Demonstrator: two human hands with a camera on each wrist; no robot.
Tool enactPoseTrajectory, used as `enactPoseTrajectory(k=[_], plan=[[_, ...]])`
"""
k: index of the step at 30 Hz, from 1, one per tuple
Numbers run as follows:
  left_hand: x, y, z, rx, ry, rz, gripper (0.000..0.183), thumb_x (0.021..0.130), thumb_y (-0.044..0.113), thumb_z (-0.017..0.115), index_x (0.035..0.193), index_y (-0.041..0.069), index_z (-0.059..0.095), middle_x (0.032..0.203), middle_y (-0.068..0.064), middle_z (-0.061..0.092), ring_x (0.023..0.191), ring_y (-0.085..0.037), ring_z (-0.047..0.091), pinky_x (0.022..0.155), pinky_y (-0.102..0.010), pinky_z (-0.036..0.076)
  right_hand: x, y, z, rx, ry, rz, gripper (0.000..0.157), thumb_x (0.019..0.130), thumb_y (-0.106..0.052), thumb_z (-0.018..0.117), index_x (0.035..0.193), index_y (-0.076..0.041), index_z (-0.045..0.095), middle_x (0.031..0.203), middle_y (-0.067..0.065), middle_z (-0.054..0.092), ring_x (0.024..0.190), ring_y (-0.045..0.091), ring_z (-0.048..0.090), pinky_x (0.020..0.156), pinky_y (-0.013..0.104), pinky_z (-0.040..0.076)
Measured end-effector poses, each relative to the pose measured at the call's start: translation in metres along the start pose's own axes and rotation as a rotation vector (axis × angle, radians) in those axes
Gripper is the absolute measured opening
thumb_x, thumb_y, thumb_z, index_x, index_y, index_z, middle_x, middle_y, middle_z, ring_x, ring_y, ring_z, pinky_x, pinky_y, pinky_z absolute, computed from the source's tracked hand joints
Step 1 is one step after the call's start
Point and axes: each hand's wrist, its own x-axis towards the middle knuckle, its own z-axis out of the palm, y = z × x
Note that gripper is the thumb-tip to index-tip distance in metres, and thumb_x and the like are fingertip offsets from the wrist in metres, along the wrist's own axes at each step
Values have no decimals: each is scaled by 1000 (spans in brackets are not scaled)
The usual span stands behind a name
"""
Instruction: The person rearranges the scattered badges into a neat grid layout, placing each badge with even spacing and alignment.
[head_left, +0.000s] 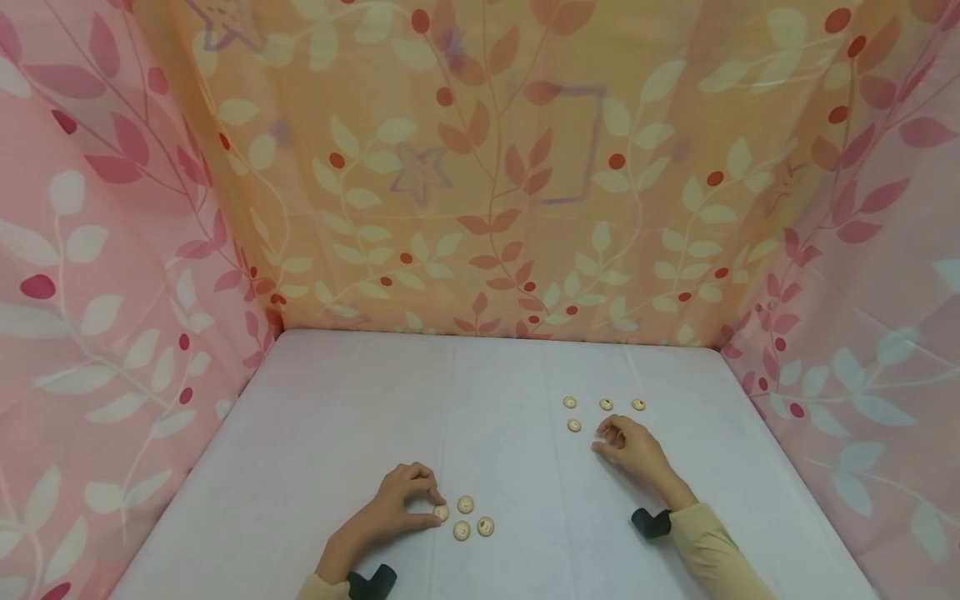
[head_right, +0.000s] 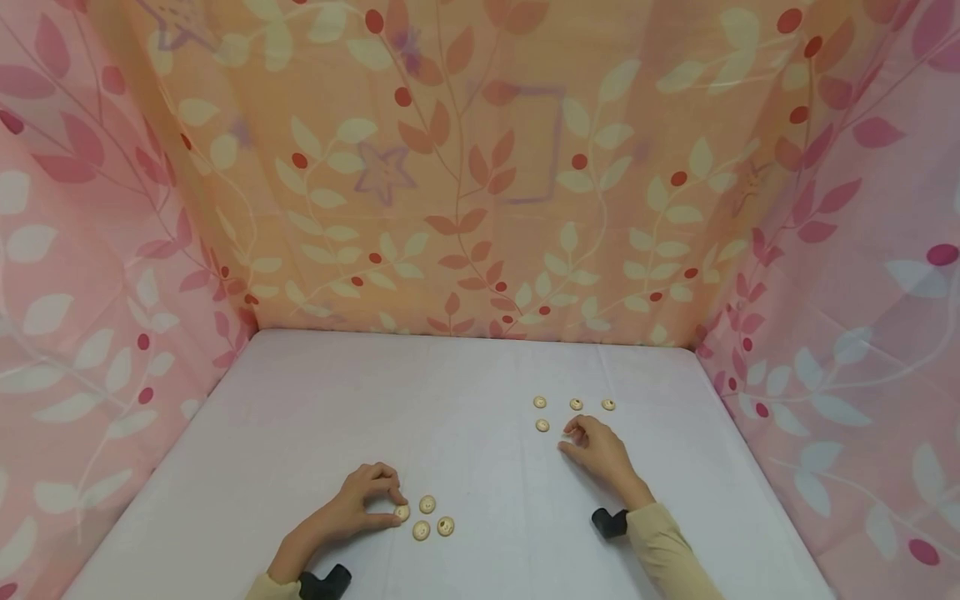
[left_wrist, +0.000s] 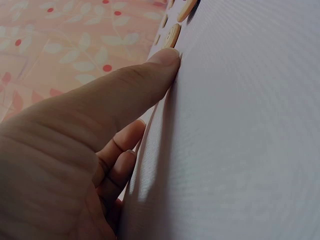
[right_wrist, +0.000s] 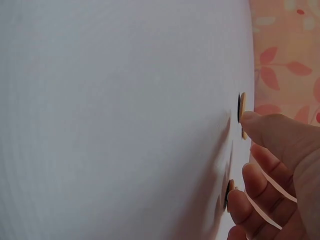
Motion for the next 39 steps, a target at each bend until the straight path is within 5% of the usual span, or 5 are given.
enactPoseTrajectory(k=[17, 31, 39], plan=[[0, -2, 1, 0, -1, 8, 18, 71, 44, 75, 84, 35, 66, 99, 17, 50, 96, -9, 40, 86, -43, 30, -3, -26, 18, 58, 5, -112, 21, 74, -24, 78, 87, -15, 63, 72, -8, 53, 62, 3, 43, 55, 21, 38], [0, -4, 4, 6, 20, 23, 19, 70, 45, 75, 84, 36, 65, 99, 18, 50, 96, -8, 41, 86, -43, 30, -6, -50, 36, 113, -97, -136, 21, 75, -28, 77, 86, -20, 62, 72, -9, 53, 63, 3, 45, 57, 20, 39], [0, -4, 3, 0, 15, 11, 18, 71, 44, 75, 85, 37, 65, 100, 18, 50, 96, -8, 40, 86, -43, 29, -8, -63, 48, 121, -107, -234, 19, 75, -28, 77, 85, -20, 62, 72, -9, 53, 61, 2, 45, 56, 19, 39]])
